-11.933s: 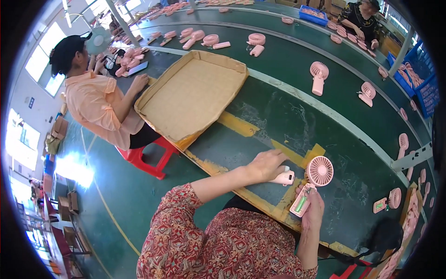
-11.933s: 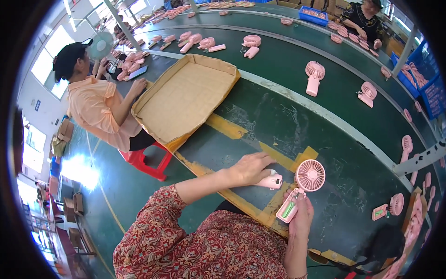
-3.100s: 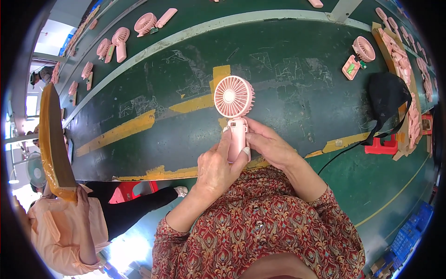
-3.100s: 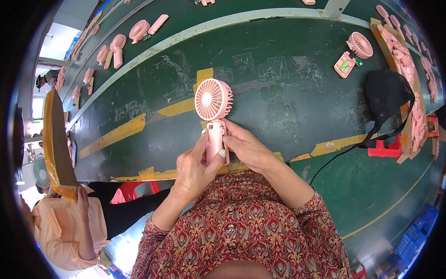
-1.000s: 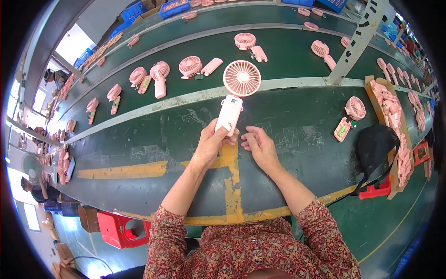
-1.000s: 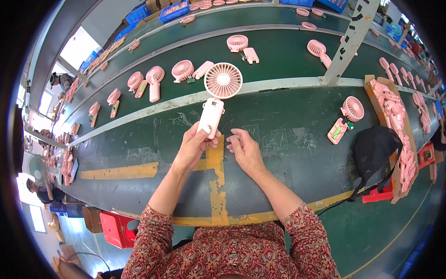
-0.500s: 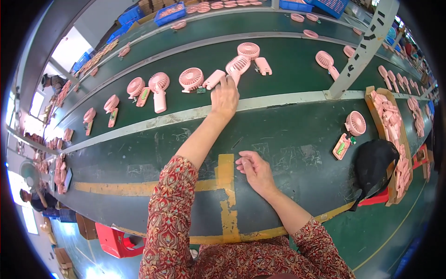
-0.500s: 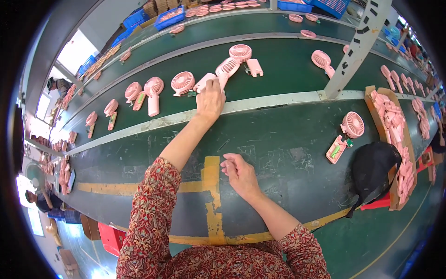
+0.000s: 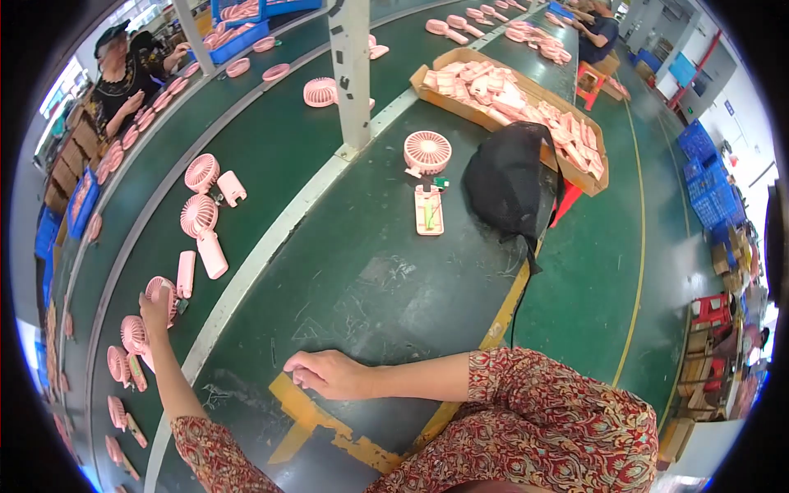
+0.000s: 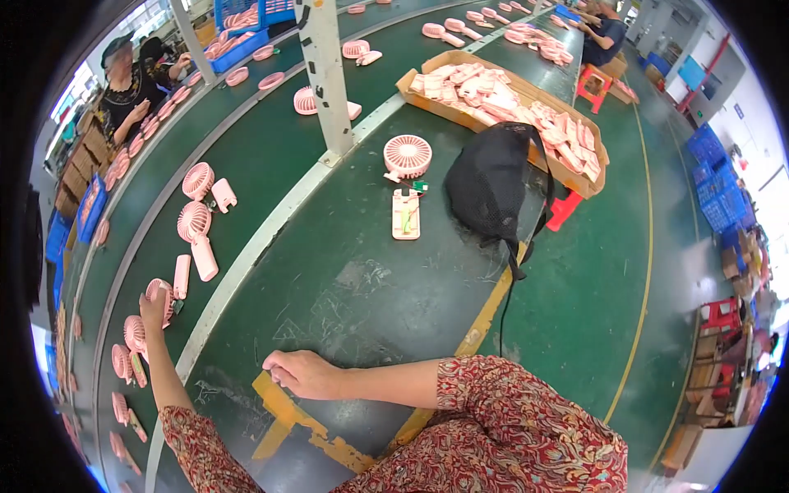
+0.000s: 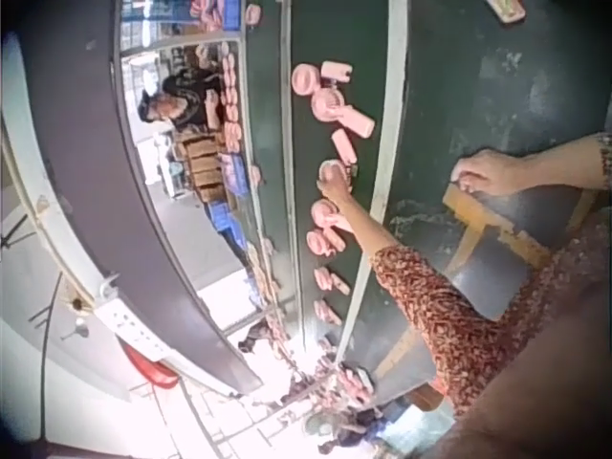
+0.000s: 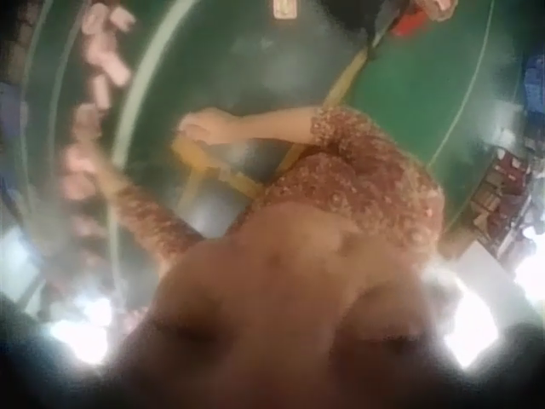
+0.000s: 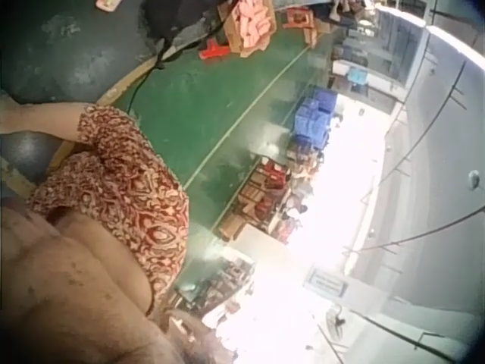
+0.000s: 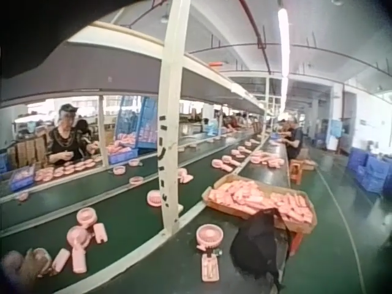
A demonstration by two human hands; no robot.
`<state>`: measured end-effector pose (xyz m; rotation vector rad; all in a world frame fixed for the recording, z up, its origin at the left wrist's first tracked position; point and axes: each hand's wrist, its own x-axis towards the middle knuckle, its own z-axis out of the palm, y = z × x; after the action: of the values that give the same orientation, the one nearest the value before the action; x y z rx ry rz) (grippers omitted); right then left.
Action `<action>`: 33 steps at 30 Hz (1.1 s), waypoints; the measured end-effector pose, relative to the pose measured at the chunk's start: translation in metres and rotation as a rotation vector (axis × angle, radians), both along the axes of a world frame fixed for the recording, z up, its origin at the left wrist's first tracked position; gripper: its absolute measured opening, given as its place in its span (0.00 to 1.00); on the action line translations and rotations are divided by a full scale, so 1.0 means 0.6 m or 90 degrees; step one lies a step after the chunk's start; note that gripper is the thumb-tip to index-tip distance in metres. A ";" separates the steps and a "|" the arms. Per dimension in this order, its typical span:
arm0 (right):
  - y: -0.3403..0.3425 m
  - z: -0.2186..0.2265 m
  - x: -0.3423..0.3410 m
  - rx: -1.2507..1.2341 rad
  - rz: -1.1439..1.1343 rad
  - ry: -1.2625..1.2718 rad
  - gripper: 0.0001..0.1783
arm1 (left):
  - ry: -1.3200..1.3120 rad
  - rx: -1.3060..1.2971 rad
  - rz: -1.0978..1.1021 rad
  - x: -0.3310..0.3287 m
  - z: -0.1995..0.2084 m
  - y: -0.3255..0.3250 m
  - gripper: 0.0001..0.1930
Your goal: The person assembles a handheld fan by placing a battery and circuit board into the handle, fitting the handle covers together, and testing the power button. After placing the assembled fan on a conveyor belt, the person picks up more fan components from a cardboard box to repeat the process.
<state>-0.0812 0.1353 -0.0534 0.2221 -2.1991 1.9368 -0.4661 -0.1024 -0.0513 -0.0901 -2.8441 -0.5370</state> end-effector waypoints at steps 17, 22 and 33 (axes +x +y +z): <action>0.014 -0.001 -0.001 -0.093 0.019 -0.100 0.12 | -0.021 0.386 -0.208 0.289 0.128 0.098 0.18; 0.007 -0.003 0.008 -0.085 0.054 -0.122 0.12 | -0.095 0.721 -0.214 0.514 0.180 0.140 0.17; 0.209 0.133 0.125 0.013 -0.123 -0.111 0.12 | 0.011 0.329 -0.111 0.632 0.043 0.109 0.18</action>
<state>-0.0060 0.2604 0.0264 -0.1572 -2.2512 1.8921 -0.0870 -0.0372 -0.0254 -0.2453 -2.5968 -1.2759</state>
